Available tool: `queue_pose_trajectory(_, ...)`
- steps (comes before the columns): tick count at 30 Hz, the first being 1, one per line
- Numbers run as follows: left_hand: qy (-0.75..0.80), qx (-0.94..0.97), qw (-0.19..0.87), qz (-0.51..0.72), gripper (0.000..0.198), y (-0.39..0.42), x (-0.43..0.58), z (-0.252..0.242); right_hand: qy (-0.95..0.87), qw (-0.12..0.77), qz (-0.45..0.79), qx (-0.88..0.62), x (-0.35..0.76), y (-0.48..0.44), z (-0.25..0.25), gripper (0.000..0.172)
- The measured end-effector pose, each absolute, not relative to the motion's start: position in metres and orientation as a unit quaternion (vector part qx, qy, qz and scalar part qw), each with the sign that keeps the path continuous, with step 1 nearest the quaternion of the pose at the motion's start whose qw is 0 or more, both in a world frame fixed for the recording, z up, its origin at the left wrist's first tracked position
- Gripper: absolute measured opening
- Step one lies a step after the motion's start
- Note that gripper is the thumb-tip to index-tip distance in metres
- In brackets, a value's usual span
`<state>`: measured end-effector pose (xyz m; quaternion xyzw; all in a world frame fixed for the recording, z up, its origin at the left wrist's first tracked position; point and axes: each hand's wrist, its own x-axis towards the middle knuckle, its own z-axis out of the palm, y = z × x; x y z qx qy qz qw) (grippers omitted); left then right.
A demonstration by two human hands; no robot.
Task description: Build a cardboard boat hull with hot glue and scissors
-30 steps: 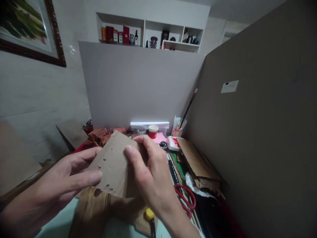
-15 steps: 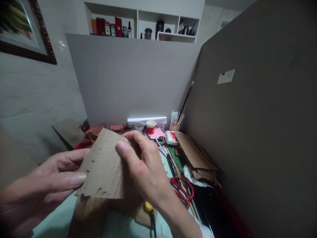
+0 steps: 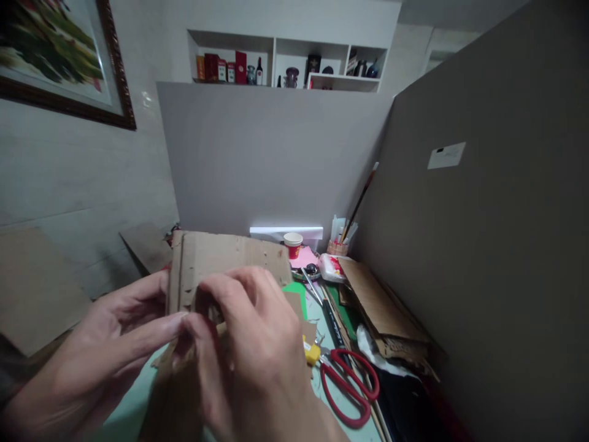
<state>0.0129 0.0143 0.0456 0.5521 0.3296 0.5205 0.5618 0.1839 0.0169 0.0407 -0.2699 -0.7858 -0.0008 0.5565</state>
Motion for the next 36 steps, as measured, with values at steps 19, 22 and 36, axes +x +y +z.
queue_pose_trajectory(19, 0.437, 0.569, 0.433, 0.546, 0.018, 0.0, 0.021, 0.05, -0.76, 0.569, -0.068, -0.306, 0.173, 0.02, 0.041, 0.014)
queue_pose_trajectory(22, 0.456, 0.567, 0.413, 0.547, 0.016, -0.001, 0.022, 0.046, -0.759, 0.571, -0.072, -0.304, 0.17, 0.019, 0.038, 0.01)
queue_pose_trajectory(36, 0.447, 0.528, 0.439, 0.573, 0.018, -0.004, 0.028, 0.048, -0.694, 0.644, -0.069, -0.313, 0.165, 0.014, 0.026, 0.014)
